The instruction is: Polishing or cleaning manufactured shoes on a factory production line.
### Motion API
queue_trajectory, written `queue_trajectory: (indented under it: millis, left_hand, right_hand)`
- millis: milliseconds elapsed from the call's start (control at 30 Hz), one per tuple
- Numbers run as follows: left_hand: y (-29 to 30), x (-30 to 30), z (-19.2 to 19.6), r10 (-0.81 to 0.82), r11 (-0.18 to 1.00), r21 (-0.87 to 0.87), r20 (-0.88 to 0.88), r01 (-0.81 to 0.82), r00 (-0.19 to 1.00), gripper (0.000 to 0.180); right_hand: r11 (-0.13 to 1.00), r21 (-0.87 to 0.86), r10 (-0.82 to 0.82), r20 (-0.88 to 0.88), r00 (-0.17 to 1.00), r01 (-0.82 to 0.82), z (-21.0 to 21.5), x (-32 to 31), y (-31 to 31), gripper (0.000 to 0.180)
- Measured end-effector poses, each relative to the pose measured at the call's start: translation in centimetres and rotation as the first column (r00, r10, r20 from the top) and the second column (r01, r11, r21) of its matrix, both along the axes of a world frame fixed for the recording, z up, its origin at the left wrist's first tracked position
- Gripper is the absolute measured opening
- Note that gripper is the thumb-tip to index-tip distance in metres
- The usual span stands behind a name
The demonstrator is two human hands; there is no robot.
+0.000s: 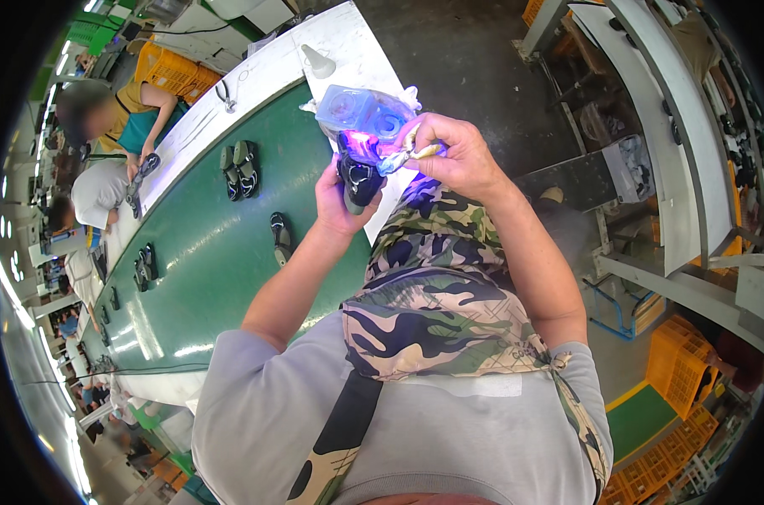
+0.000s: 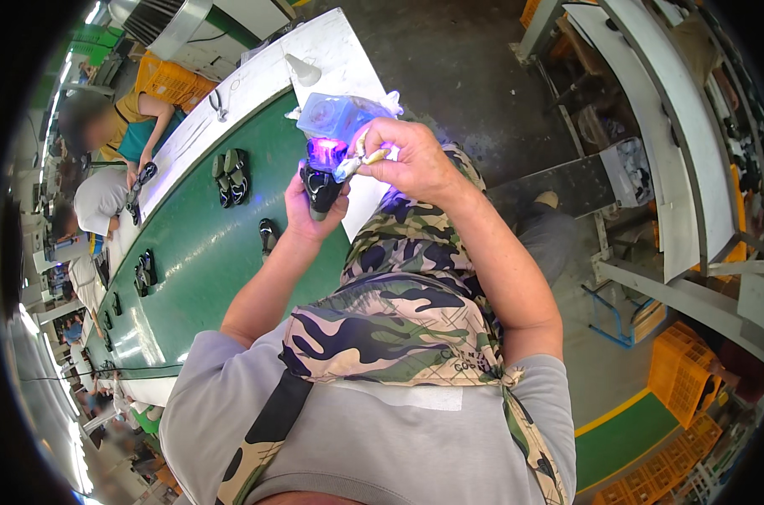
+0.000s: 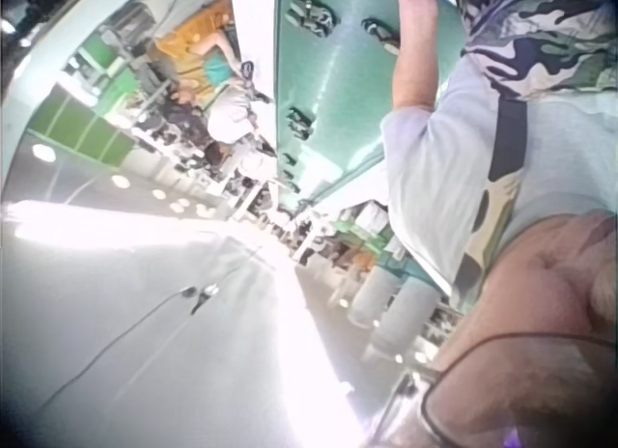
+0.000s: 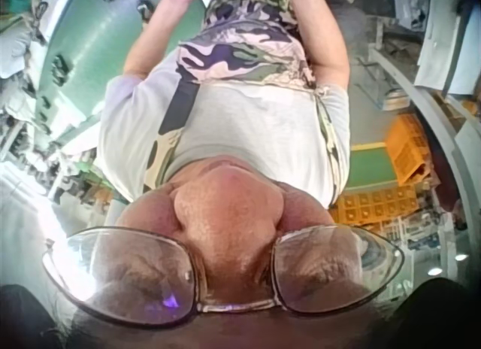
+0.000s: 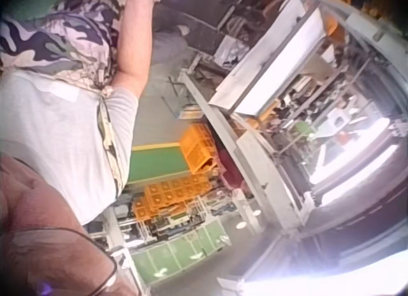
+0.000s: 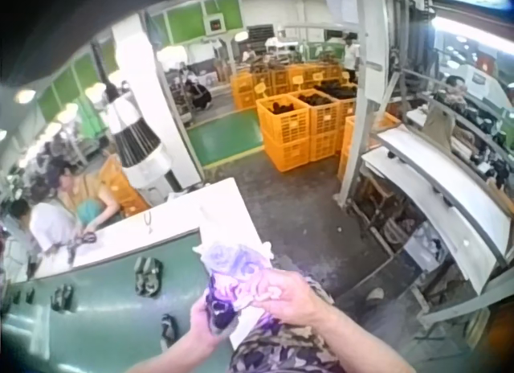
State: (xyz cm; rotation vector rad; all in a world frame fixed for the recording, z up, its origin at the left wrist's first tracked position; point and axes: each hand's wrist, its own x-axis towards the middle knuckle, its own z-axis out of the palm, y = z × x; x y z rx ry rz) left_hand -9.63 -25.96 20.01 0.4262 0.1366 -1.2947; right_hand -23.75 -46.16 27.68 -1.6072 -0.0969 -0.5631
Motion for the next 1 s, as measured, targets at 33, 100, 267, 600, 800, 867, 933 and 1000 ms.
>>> queue_trajectory:
  millis: [33, 100, 267, 600, 800, 867, 933, 1000]
  left_hand:
    - [-0.1, -0.1, -0.3, 0.053, 0.998, 0.041, -0.024, -0.052, 0.998, 0.048]
    - [-1.0, -0.5, 0.5, 0.052, 0.998, 0.034, -0.018, -0.051, 0.998, 0.050]
    - [-3.1, -0.9, 0.7, 0.055, 0.998, 0.008, 0.041, -0.056, 0.998, 0.053]
    - [-10.6, -3.6, 4.2, 0.073, 0.981, -0.194, 0.457, 0.019, 0.886, 0.058]
    - [-19.8, -6.3, 7.0, 0.043, 0.999, -0.035, 0.781, -0.026, 0.623, 0.062]
    - [-25.1, -8.3, 9.0, -0.007, 1.000, 0.012, 0.831, -0.005, 0.556, 0.069]
    - [-30.8, -9.6, 11.1, -0.082, 0.995, 0.040, 0.871, 0.096, 0.484, 0.067]
    - [-38.0, -13.0, 14.4, -0.103, 0.986, 0.049, 0.931, 0.158, 0.350, 0.066]
  right_hand:
    - [0.999, 0.043, -0.006, 0.006, 1.000, 0.006, -0.1, -0.1, 0.0, 0.023]
    - [0.987, 0.139, -0.074, -0.040, 0.996, 0.079, -1.1, -0.3, 0.0, 0.022]
    - [0.887, 0.402, -0.178, -0.155, 0.972, 0.226, -1.8, -0.4, 0.3, 0.021]
    - [0.593, 0.747, -0.309, -0.134, 0.942, 0.301, -3.6, -6.1, -3.7, 0.019]
    - [0.322, 0.916, -0.473, -0.063, 0.879, 0.239, -4.4, -14.5, -9.0, 0.018]
    - [0.225, 0.932, -0.589, -0.101, 0.802, 0.283, -8.4, -16.8, -11.2, 0.017]
    - [0.117, 0.937, -0.638, -0.183, 0.748, 0.328, -10.4, -18.7, -12.5, 0.019]
    - [-0.047, 0.887, -0.626, -0.385, 0.679, 0.459, -15.1, -20.5, -13.1, 0.020]
